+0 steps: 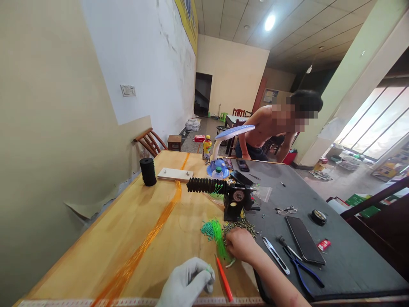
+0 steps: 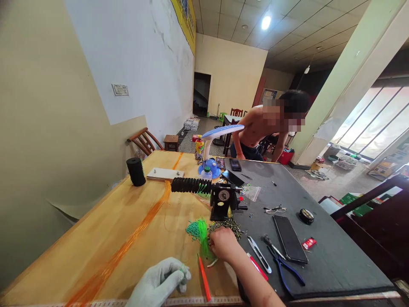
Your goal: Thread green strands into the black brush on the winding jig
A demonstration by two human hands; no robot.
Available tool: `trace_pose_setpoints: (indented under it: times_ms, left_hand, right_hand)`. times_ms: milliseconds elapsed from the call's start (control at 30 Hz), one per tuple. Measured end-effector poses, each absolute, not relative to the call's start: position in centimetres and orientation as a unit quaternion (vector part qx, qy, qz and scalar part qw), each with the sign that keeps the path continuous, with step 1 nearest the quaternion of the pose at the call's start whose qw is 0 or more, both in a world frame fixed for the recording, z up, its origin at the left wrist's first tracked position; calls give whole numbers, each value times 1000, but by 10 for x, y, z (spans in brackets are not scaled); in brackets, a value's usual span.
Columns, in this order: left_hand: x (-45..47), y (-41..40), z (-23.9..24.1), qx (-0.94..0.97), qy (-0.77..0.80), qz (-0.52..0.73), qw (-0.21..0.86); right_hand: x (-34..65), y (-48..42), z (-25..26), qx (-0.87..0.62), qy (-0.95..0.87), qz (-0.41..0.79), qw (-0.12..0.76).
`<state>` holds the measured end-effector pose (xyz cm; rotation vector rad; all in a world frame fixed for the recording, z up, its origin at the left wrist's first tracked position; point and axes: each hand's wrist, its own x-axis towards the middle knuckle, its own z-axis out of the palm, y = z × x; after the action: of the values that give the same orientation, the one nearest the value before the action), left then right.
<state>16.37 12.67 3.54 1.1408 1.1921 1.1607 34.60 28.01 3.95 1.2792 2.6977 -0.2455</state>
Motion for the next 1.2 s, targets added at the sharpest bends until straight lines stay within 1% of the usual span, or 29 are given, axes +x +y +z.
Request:
trace_pose_setpoints:
  times_ms: [133,333,400,533,600,733,867,1000,1100,1200]
  left_hand:
    - [164,127,36,475,510,490,524]
    - [169,134,34,473,533,491,502]
    - [171,137,31,467,535,494,501]
    - [176,141,22,467,553,490,486]
    - [177,142,19,470,569,482,472]
    - [180,144,13,479,593,466,449]
    - [182,145,13,502,603,454,422]
    - [183,144,20,521,607,444,404]
    - [185,143,24,530,616,433,391]
    - [188,143,26,535,619,426,387]
  right_hand:
    - [353,281,40,432,895,-105,30]
    - [368,268,53,471,869,-138,-63]
    - [370,258,55,473,854,-185,-115]
    - [365,231,43,434,787,-348,-269]
    - [359,216,31,416,763,-379,-318]
    - [348,197,8,385,746,-378,-390]
    - [344,192,4,349,742,-353,-451]
    - [342,193,5,296,765,-313,-479]
    - [338,191,3,315,736,-316,-509]
    - [336,190,5,326,737,-301,-510]
